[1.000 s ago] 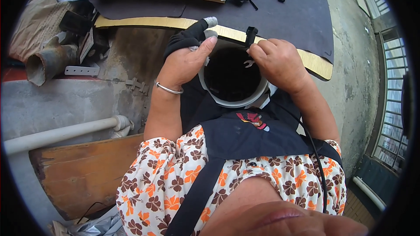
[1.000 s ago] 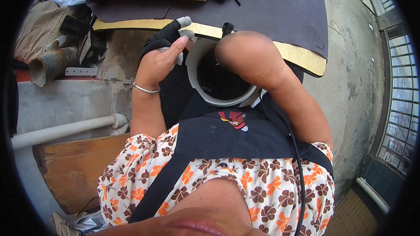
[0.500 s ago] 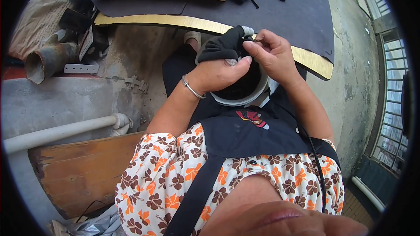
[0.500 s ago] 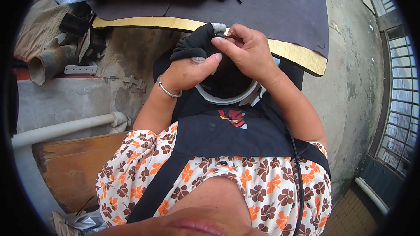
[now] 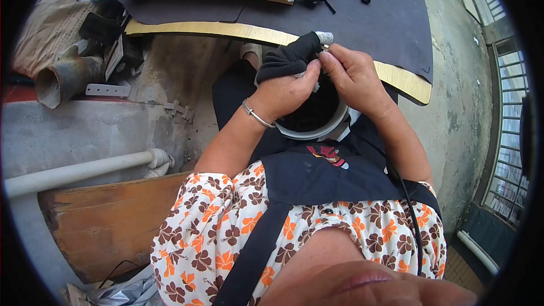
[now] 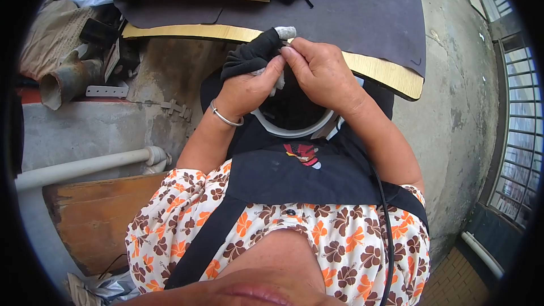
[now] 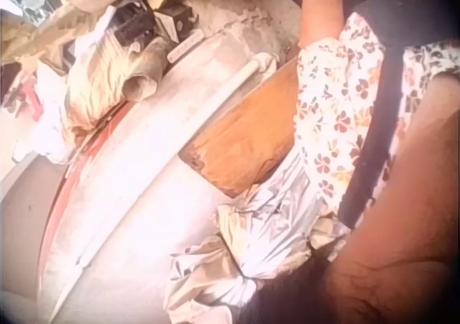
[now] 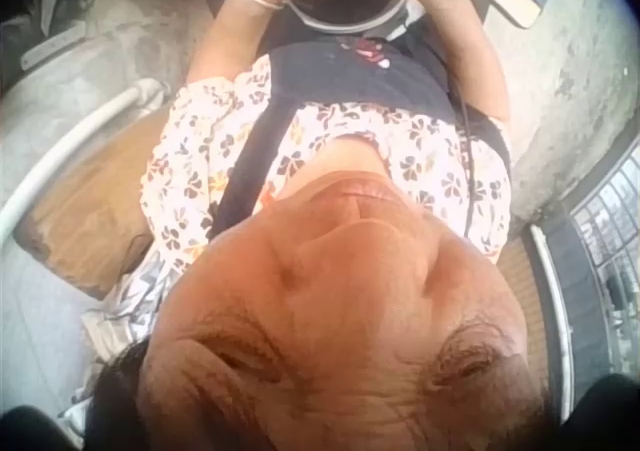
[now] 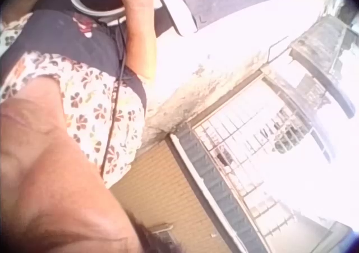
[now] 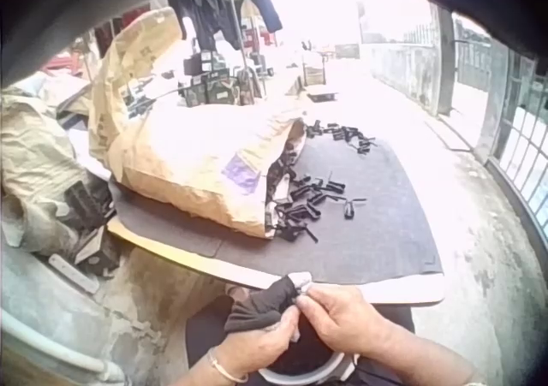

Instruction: Fitting black rubber clips or seals onto the rim of a metal cylindrical container.

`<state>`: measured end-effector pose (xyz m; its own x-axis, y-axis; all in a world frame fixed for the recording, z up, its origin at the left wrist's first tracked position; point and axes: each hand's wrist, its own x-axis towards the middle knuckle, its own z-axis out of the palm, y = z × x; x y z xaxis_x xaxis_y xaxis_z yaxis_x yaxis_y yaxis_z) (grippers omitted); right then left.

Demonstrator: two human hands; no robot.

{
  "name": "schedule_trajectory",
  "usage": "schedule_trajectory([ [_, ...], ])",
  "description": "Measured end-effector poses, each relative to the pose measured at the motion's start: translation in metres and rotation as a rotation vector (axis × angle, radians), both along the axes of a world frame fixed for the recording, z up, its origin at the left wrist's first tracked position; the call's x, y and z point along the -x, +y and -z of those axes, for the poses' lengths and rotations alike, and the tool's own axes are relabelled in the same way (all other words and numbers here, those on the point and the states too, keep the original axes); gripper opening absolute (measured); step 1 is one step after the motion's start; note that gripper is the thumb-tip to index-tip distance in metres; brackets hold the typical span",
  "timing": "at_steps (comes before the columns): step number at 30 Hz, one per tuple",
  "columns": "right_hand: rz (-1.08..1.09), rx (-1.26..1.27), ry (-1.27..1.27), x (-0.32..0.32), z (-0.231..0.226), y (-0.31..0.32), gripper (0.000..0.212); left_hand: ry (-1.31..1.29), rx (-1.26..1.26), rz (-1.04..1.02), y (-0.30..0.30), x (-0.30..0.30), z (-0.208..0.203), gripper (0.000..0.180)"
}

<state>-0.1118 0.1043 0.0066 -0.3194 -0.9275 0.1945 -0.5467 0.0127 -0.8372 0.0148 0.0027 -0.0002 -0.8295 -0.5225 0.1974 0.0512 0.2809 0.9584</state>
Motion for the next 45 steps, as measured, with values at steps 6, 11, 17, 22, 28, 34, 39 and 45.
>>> schedule_trajectory([
  [6,0.027,0.131,-0.370,-0.006,0.033,-0.010,0.025,0.119,0.544,-0.091,-0.005,0.008,0.017,0.031],
  [11,-0.036,0.060,-0.349,0.011,0.018,0.002,0.020,0.098,0.295,-0.103,-0.006,0.004,0.005,0.032],
  [17,-0.080,-0.109,-0.327,0.013,0.027,0.000,0.023,0.072,-0.167,-0.040,-0.005,-0.002,-0.011,0.036],
  [22,-0.071,-0.014,-0.345,0.011,0.029,0.003,0.023,0.136,-0.489,0.050,-0.007,-0.003,-0.011,0.032],
  [28,-0.043,0.103,-0.181,0.012,0.029,0.006,0.009,0.193,-0.767,0.074,-0.013,-0.006,-0.012,0.031],
  [34,-0.063,0.262,0.104,0.018,0.003,0.001,0.008,0.179,0.087,-0.005,-0.011,0.004,-0.003,0.032],
  [39,-0.071,0.131,-0.313,0.012,0.008,-0.005,0.010,0.011,-0.284,0.180,-0.007,-0.006,-0.007,0.029],
  [45,-0.157,0.006,-0.032,0.012,-0.002,-0.004,0.024,0.104,-0.497,0.149,-0.011,-0.006,0.001,0.020],
])
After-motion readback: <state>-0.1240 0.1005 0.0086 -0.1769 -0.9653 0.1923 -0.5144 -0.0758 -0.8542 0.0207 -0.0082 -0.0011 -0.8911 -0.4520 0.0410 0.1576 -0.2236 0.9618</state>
